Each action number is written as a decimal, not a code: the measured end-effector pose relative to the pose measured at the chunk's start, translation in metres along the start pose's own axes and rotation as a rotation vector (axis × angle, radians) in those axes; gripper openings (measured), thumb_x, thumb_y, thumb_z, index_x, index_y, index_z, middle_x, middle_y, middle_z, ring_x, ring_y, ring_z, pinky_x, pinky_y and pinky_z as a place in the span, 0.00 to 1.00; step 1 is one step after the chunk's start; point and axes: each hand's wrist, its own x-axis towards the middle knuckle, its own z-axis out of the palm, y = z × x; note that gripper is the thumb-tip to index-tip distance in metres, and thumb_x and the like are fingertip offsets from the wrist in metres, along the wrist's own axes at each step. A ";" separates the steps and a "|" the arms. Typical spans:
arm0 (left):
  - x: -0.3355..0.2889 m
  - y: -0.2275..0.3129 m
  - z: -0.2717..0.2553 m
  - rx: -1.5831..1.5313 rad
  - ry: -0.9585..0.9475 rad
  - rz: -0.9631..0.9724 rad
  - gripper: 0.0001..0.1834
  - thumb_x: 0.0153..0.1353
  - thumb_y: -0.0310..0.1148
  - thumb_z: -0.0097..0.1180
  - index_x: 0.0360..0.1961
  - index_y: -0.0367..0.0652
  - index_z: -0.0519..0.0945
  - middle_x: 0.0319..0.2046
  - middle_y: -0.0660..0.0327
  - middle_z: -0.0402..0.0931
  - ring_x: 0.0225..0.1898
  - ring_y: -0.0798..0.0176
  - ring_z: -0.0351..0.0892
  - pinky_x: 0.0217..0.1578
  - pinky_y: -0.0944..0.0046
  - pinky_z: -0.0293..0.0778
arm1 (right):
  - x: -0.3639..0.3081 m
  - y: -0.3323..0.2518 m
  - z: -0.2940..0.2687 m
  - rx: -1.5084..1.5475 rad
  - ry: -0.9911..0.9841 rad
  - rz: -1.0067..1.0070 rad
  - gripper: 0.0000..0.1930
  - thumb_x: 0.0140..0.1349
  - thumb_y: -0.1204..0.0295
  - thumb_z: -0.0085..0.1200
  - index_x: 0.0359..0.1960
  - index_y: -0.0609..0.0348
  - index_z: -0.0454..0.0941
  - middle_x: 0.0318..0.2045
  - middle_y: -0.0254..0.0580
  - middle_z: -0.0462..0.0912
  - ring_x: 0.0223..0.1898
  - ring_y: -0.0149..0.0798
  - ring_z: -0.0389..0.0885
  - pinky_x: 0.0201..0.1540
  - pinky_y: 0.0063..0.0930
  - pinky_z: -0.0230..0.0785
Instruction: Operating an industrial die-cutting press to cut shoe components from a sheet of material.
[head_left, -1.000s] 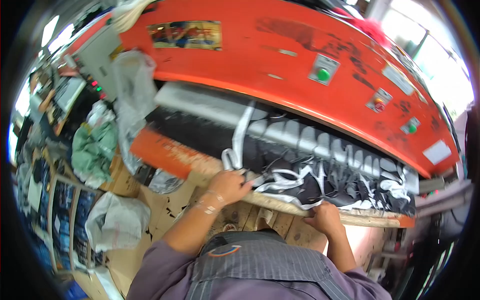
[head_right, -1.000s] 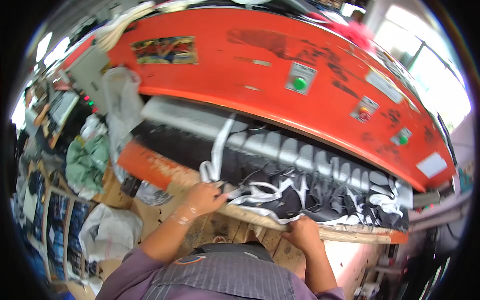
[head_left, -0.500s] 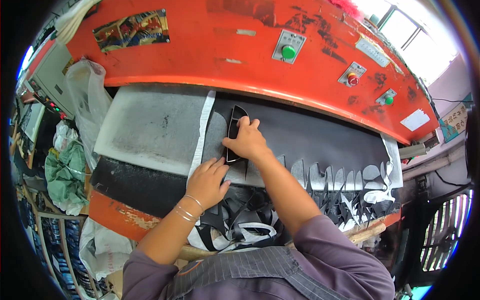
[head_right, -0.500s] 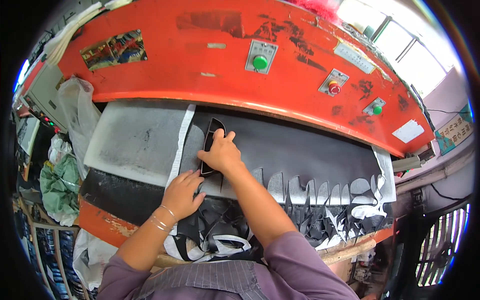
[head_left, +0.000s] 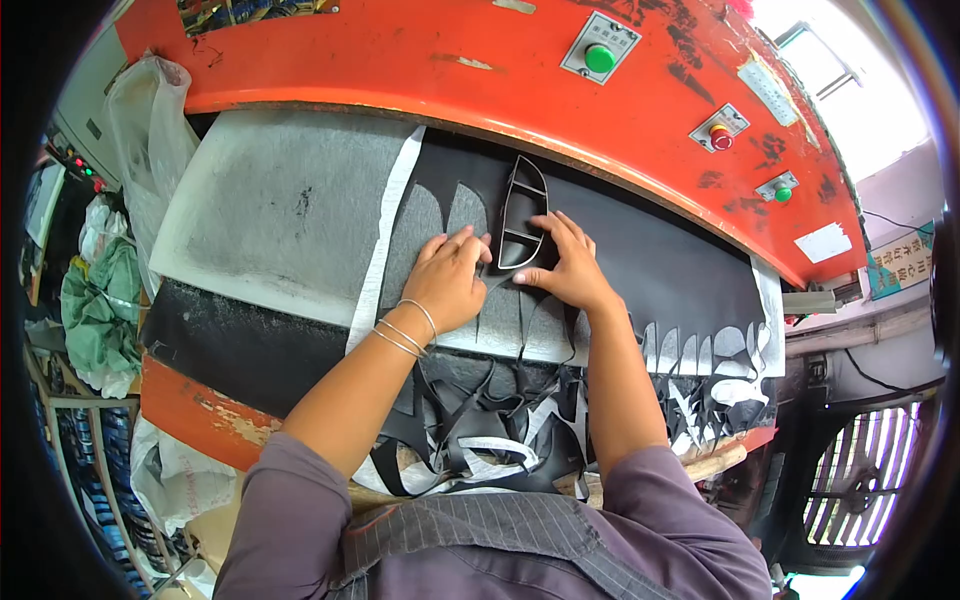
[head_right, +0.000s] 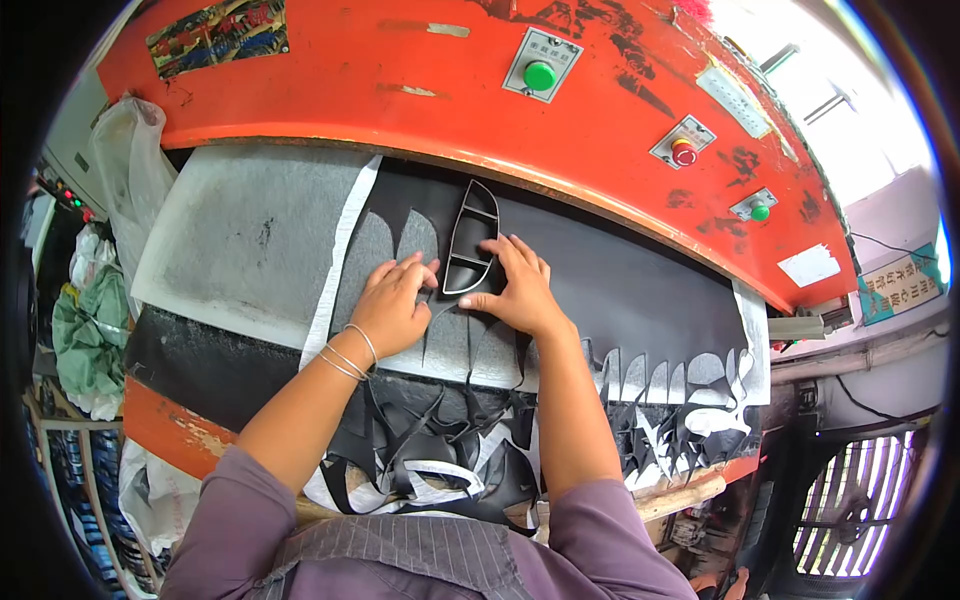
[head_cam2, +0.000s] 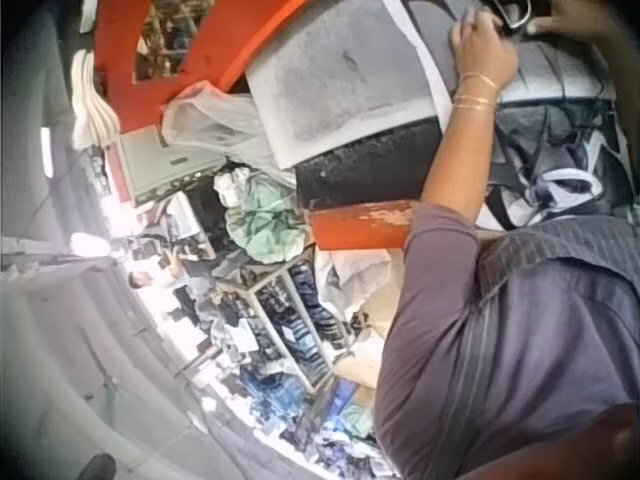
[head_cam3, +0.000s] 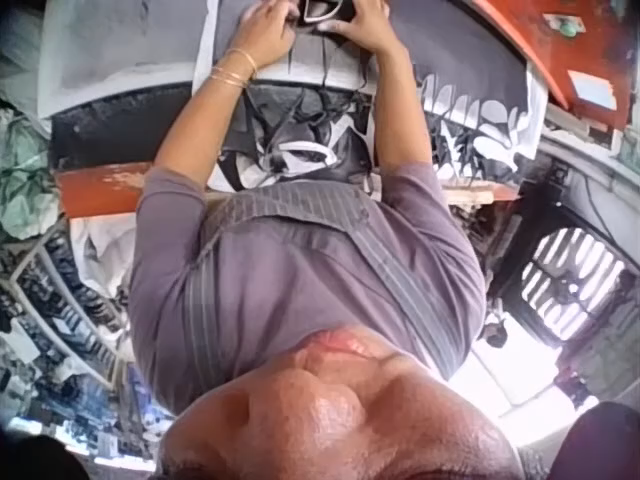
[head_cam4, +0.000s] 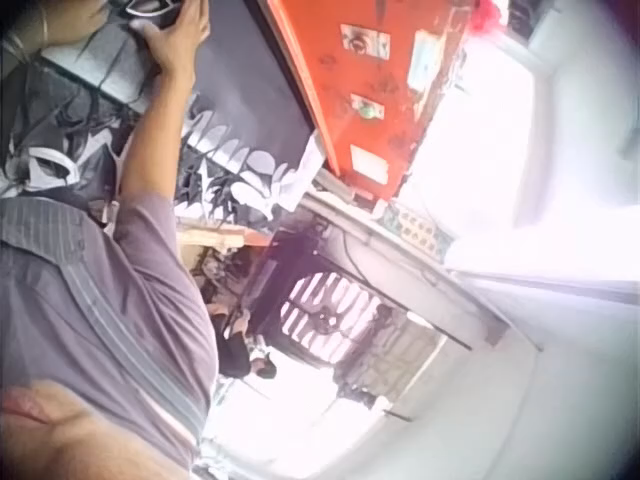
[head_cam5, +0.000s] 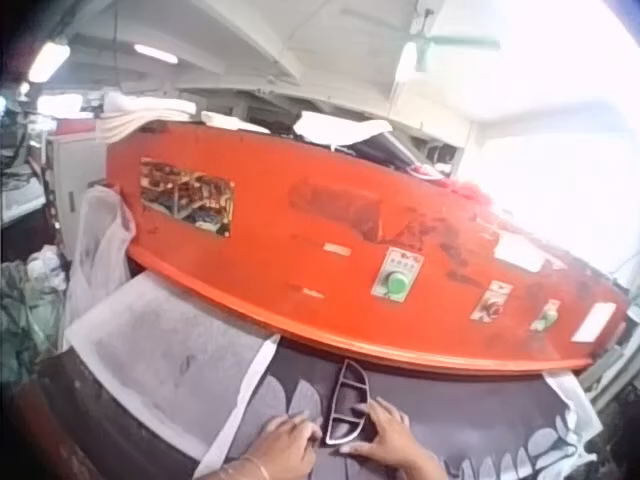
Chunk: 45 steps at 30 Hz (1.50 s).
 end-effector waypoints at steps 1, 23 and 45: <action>0.002 0.002 0.000 -0.004 -0.002 0.001 0.16 0.50 0.26 0.50 0.42 0.41 0.69 0.46 0.55 0.77 0.60 0.51 0.67 0.63 0.50 0.54 | -0.002 0.003 0.001 -0.031 0.046 -0.068 0.39 0.41 0.49 0.70 0.54 0.56 0.72 0.57 0.56 0.71 0.65 0.54 0.62 0.65 0.47 0.48; 0.093 0.139 -0.072 -0.093 0.586 0.429 0.04 0.59 0.28 0.55 0.28 0.41 0.76 0.26 0.58 0.73 0.29 0.53 0.69 0.32 0.59 0.66 | -0.058 0.097 -0.226 0.316 1.458 0.101 0.31 0.69 0.56 0.42 0.62 0.73 0.58 0.63 0.57 0.60 0.65 0.47 0.59 0.66 0.38 0.50; -0.251 0.144 -0.087 0.304 -0.067 -0.253 0.16 0.58 0.39 0.54 0.17 0.41 0.75 0.23 0.55 0.72 0.29 0.49 0.73 0.32 0.51 0.70 | -0.152 -0.066 -0.049 0.487 0.336 0.069 0.26 0.59 0.68 0.60 0.59 0.58 0.68 0.52 0.48 0.75 0.47 0.37 0.78 0.48 0.32 0.72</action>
